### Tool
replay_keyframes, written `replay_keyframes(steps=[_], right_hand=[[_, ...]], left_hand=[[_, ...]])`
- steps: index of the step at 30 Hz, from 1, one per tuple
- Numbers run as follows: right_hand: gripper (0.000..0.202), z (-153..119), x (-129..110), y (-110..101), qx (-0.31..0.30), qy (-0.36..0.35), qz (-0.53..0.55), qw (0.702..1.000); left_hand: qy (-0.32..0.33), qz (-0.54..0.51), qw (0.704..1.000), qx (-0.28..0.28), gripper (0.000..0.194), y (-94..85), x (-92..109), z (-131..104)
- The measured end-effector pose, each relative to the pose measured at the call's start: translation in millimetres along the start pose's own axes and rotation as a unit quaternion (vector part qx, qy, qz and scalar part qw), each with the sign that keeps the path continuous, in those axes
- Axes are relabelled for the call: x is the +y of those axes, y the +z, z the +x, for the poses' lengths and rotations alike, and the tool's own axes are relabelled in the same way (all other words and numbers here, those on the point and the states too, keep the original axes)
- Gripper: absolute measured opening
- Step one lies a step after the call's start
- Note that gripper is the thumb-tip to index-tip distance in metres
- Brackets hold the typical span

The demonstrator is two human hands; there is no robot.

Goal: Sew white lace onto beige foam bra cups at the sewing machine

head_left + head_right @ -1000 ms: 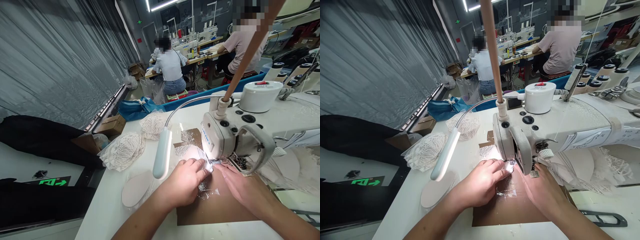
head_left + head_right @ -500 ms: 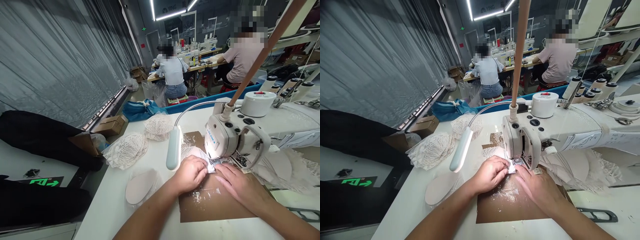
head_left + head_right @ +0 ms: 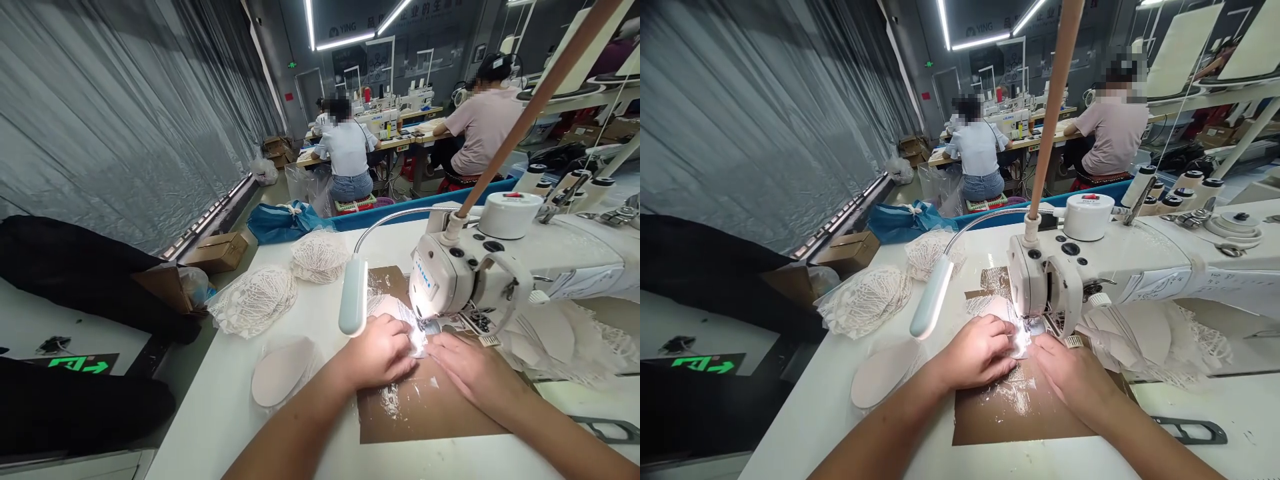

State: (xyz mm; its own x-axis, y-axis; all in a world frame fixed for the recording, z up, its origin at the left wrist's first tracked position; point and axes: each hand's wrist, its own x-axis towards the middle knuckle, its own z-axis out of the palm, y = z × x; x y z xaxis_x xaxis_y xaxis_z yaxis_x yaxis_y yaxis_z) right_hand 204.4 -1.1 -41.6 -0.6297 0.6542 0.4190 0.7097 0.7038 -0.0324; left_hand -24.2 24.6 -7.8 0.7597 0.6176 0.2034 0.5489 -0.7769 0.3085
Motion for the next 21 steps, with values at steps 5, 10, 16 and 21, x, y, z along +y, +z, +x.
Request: replay_keyframes(steps=[5,10,16,21], right_hand=[[0.034,-1.7,-1.2,-0.9,-0.012,-0.008,0.026,1.0],[0.038,-4.2,1.7,-0.4,-0.002,-0.006,0.027,1.0],[0.045,3.8,0.6,-7.5,0.011,0.028,0.003,1.0],[0.043,5.9,-2.4,-9.0,0.023,0.005,-0.011,1.0]], left_hand=[[0.058,0.065,0.996,-0.024,0.029,1.0,9.8,3.1],[0.042,0.082,0.995,-0.033,0.031,2.2,11.9,3.3],[0.05,0.093,0.994,-0.025,0.031,2.2,12.3,3.6],[0.055,0.112,0.992,-0.014,0.03,6.9,12.6,2.9]])
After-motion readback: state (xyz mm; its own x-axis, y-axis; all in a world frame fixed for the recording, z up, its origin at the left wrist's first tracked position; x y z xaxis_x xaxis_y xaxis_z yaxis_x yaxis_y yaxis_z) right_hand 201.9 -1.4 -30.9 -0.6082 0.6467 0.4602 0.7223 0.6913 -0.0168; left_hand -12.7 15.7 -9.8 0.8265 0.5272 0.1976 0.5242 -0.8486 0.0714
